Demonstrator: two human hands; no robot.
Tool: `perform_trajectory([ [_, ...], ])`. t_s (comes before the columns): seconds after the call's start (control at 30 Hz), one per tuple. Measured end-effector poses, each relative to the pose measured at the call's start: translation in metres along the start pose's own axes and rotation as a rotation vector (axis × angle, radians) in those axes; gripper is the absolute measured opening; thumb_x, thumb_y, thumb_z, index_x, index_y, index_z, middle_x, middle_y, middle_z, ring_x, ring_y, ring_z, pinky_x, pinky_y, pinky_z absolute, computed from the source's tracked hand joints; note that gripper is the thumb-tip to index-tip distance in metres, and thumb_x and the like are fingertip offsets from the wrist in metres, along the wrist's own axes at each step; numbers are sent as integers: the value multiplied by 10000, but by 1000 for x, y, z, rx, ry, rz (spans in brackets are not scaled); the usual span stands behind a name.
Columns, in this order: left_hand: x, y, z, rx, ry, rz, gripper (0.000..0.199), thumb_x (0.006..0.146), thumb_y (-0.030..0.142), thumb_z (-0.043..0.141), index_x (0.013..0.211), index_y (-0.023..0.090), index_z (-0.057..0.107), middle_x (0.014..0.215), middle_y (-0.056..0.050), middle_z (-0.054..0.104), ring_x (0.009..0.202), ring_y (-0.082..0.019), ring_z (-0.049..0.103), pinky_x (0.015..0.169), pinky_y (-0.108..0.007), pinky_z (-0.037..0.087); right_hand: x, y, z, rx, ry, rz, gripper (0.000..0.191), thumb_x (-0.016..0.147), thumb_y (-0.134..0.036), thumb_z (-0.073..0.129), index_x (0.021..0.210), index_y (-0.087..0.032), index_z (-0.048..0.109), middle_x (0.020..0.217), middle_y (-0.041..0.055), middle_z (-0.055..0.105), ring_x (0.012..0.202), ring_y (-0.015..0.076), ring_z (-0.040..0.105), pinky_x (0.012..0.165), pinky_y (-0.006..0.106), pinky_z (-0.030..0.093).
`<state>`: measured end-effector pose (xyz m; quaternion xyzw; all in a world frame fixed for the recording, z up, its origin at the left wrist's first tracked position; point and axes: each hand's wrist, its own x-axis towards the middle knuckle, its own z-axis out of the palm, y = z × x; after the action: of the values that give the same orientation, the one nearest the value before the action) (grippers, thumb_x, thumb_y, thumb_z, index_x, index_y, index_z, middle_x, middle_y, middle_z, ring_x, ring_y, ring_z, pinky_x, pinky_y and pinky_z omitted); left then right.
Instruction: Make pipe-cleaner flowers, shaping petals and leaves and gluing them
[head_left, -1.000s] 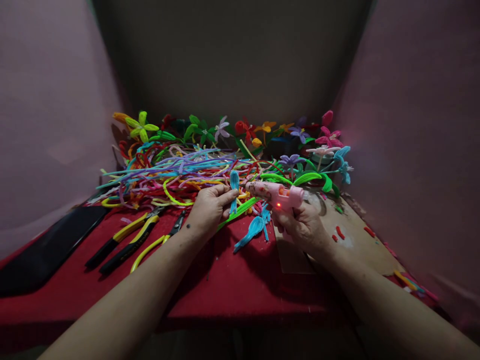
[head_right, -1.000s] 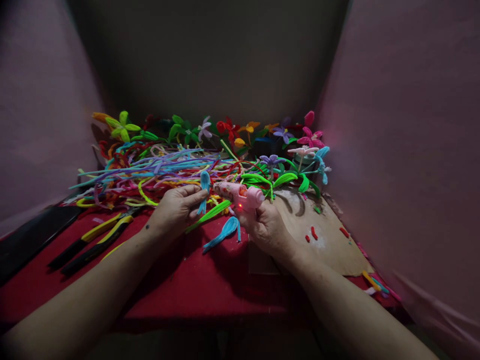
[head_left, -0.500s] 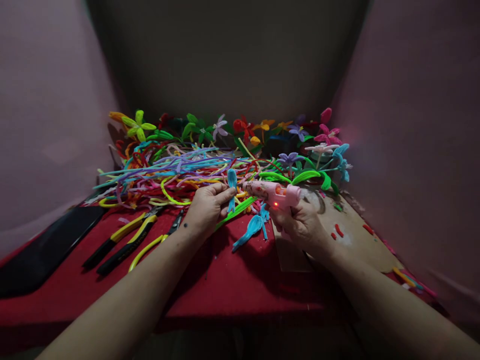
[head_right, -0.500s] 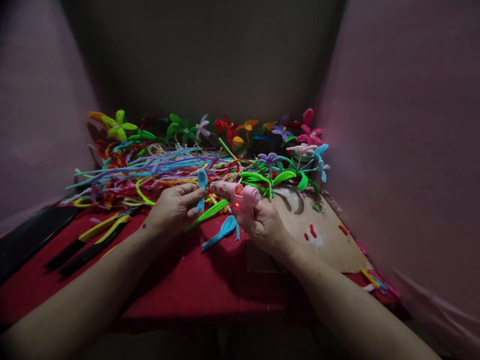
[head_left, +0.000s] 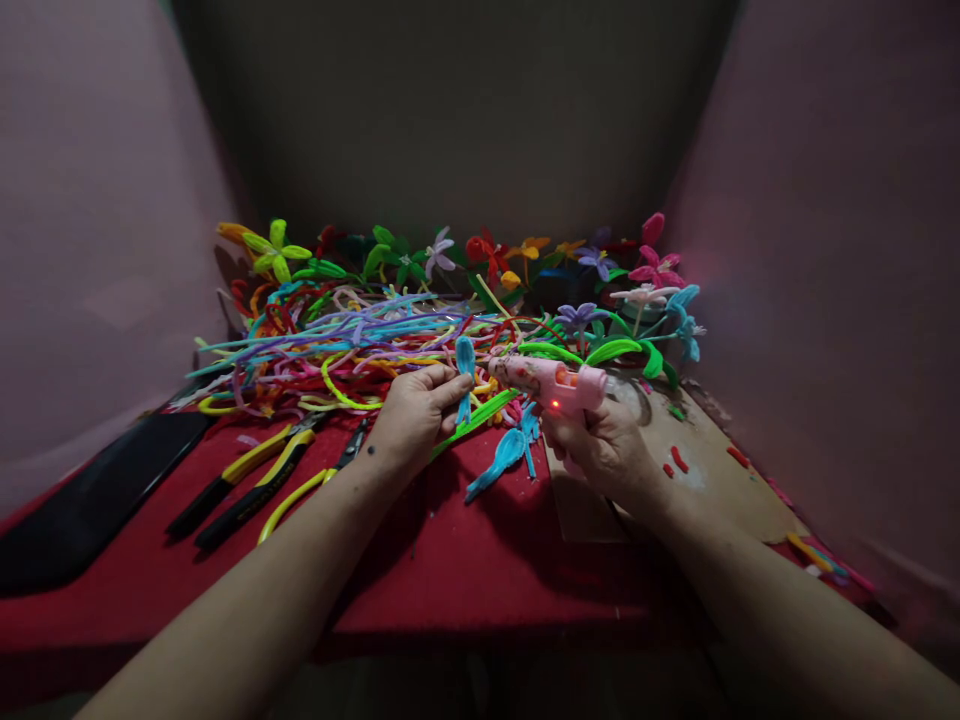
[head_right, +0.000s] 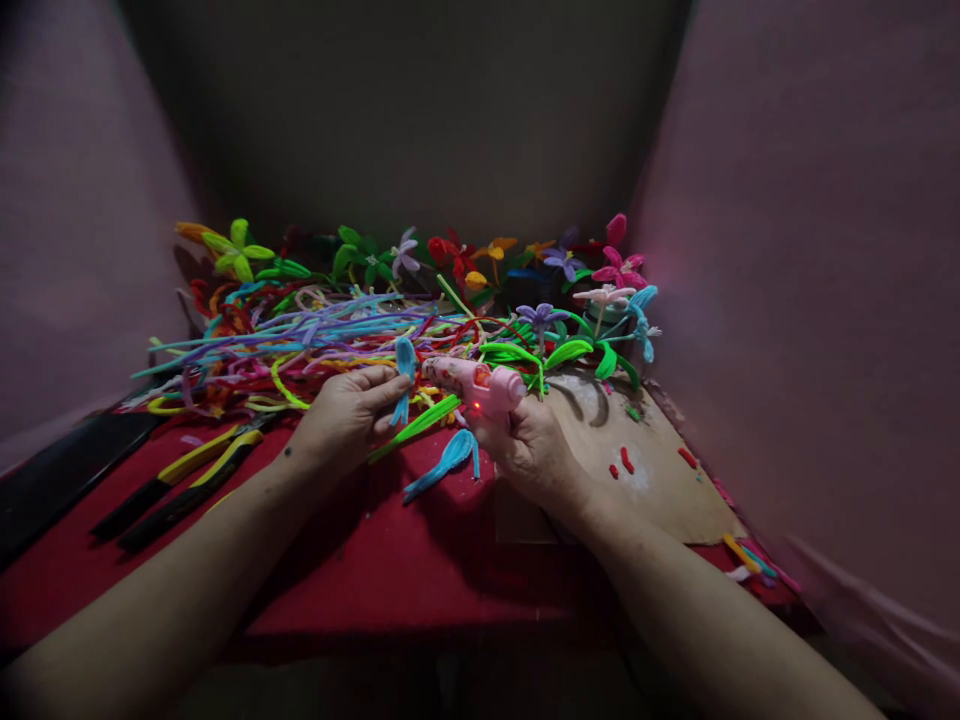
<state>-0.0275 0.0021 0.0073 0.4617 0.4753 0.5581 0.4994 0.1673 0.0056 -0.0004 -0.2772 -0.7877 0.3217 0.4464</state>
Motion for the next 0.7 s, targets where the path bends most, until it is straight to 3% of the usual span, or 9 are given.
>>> perform_trajectory([
  [0.07, -1, 1, 0, 8, -1, -9, 173, 706, 280, 640, 695, 123, 568, 407, 70, 385, 322, -6, 285, 335, -143, 152, 0, 0, 0, 26, -9, -3, 365, 859, -393, 458, 1157, -218, 574, 989, 74, 654, 921, 196, 614, 742, 309, 535],
  [0.27, 0, 0, -1, 1, -12, -2, 190, 710, 296, 638, 683, 128, 552, 398, 69, 389, 319, -11, 288, 335, -146, 148, 4, -5, 3, 138, -55, -80, 410, 863, -366, 457, 1243, -217, 497, 1258, 71, 528, 1165, 229, 482, 965, 389, 424],
  [0.4, -1, 1, 0, -2, -2, -4, 212, 703, 300, 643, 637, 138, 523, 376, 72, 383, 312, -14, 289, 337, -153, 147, 3, -4, 3, 162, -69, -62, 390, 870, -292, 453, 1253, -221, 484, 1274, 62, 518, 1175, 205, 475, 1007, 384, 383],
  [0.7, 0, -1, -2, 10, -16, 0, 205, 747, 309, 601, 666, 135, 528, 383, 70, 379, 310, -10, 277, 337, -152, 141, 4, -7, 3, 160, -77, -74, 382, 874, -295, 436, 1247, -232, 489, 1270, 51, 516, 1183, 200, 464, 1021, 374, 372],
])
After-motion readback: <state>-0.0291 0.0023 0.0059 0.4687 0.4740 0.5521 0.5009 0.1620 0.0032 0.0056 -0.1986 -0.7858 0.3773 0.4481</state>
